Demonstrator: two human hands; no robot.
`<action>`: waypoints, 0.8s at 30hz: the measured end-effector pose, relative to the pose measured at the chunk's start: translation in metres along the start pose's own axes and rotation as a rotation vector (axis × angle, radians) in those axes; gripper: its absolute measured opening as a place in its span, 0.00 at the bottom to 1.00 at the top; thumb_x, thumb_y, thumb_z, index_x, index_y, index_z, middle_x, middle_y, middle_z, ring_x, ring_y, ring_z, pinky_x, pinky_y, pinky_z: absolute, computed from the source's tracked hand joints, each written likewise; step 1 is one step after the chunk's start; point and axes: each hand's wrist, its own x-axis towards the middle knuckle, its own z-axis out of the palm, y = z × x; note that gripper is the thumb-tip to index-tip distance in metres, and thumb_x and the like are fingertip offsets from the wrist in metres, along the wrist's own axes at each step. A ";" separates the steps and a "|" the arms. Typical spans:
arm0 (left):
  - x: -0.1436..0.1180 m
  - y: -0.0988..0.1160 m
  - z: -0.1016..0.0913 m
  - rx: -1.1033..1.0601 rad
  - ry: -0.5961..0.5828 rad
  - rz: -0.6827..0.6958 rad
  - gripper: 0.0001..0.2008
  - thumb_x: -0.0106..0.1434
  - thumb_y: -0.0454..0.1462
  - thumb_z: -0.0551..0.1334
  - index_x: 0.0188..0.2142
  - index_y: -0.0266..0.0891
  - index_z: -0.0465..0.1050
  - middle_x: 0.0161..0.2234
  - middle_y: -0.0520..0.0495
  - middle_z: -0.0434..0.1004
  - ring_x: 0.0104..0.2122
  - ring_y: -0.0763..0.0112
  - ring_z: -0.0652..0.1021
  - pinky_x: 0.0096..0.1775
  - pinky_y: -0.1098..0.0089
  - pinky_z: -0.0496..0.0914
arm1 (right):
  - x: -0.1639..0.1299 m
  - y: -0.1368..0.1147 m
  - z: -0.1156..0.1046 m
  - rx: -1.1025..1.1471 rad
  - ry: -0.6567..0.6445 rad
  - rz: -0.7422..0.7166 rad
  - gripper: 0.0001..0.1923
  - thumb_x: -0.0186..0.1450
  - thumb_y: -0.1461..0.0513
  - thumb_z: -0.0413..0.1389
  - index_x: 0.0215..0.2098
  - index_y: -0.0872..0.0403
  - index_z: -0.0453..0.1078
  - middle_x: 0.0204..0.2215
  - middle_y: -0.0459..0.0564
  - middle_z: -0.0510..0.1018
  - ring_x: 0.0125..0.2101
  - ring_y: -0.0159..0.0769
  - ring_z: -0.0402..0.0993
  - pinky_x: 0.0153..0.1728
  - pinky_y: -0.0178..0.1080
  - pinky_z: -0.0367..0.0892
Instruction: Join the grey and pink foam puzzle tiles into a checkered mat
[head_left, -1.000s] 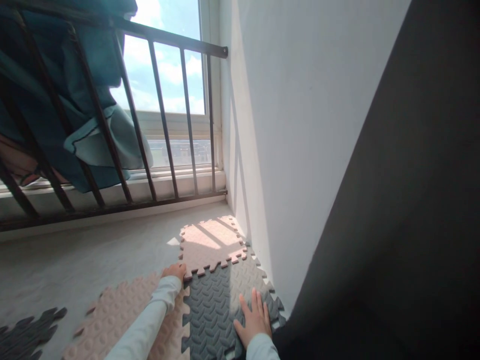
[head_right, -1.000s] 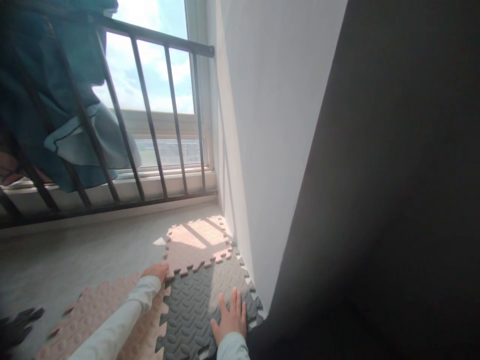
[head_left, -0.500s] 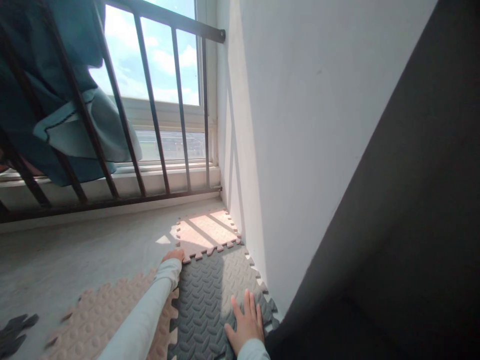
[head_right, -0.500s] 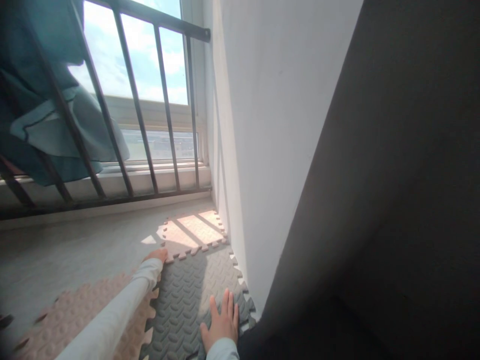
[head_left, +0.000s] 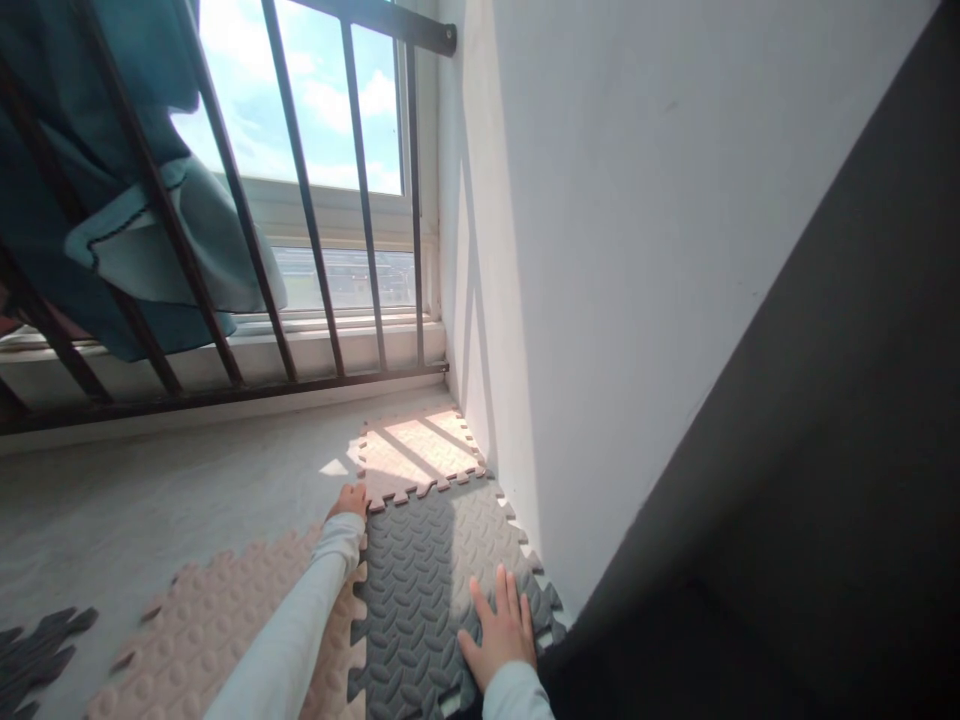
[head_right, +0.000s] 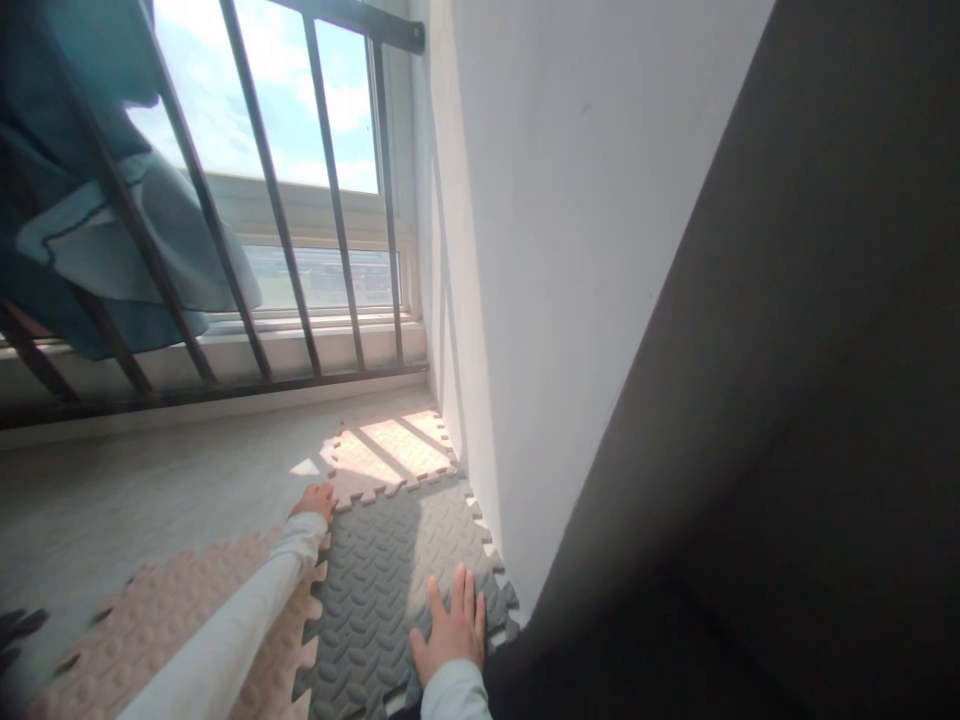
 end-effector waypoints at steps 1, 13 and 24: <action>0.000 -0.001 0.000 -0.001 0.001 0.004 0.12 0.60 0.35 0.48 0.40 0.40 0.67 0.42 0.45 0.66 0.38 0.70 0.71 0.37 0.74 0.65 | 0.000 0.000 0.000 -0.002 0.000 0.004 0.29 0.51 0.55 0.54 0.52 0.37 0.56 0.59 0.45 0.47 0.58 0.39 0.37 0.55 0.45 0.37; -0.039 0.011 0.031 0.023 0.066 0.229 0.22 0.59 0.40 0.50 0.54 0.44 0.58 0.57 0.45 0.53 0.57 0.57 0.52 0.52 0.56 0.55 | 0.000 -0.001 0.000 -0.022 -0.004 0.013 0.29 0.52 0.52 0.53 0.52 0.39 0.56 0.59 0.47 0.47 0.58 0.40 0.36 0.55 0.46 0.35; -0.052 0.015 0.012 0.122 -0.076 0.296 0.22 0.61 0.37 0.46 0.56 0.43 0.53 0.60 0.46 0.45 0.58 0.61 0.49 0.53 0.55 0.53 | 0.000 -0.002 -0.001 -0.015 -0.009 -0.005 0.28 0.53 0.51 0.51 0.52 0.40 0.56 0.59 0.46 0.48 0.58 0.40 0.38 0.55 0.46 0.35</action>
